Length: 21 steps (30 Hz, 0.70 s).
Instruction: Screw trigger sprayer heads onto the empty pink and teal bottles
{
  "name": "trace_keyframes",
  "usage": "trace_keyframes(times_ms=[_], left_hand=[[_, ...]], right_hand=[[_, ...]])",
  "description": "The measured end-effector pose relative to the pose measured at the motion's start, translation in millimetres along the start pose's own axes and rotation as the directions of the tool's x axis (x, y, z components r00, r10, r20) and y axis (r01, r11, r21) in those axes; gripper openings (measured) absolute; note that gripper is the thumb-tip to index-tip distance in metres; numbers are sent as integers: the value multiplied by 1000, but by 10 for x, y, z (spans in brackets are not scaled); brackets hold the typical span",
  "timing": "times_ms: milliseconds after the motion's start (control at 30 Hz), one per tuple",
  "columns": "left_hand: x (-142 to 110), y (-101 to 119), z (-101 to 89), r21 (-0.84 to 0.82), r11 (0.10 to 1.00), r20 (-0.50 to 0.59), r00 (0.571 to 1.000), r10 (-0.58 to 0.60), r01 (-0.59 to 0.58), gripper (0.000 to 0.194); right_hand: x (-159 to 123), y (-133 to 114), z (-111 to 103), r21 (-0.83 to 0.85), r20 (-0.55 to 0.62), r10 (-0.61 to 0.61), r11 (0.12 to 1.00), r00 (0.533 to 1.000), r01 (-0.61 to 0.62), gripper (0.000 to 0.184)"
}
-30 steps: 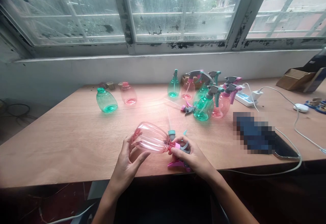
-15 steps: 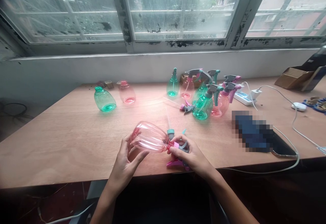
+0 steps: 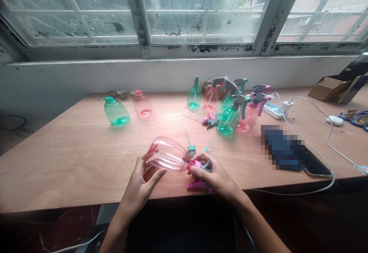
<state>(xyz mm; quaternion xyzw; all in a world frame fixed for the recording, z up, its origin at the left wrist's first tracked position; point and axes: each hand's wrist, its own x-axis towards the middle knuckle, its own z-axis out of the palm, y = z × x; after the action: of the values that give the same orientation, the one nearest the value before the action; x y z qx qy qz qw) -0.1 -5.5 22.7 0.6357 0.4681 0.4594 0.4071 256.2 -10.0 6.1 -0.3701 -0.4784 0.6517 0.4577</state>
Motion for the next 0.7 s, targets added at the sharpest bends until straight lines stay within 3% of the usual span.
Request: trace_keyframes(times_ms=[700], left_hand=[[-3, 2, -1, 49, 999, -12, 1000, 9, -9, 64]], right_hand=[[-7, -1, -13, 14, 7, 16, 1000, 1000, -16, 30]])
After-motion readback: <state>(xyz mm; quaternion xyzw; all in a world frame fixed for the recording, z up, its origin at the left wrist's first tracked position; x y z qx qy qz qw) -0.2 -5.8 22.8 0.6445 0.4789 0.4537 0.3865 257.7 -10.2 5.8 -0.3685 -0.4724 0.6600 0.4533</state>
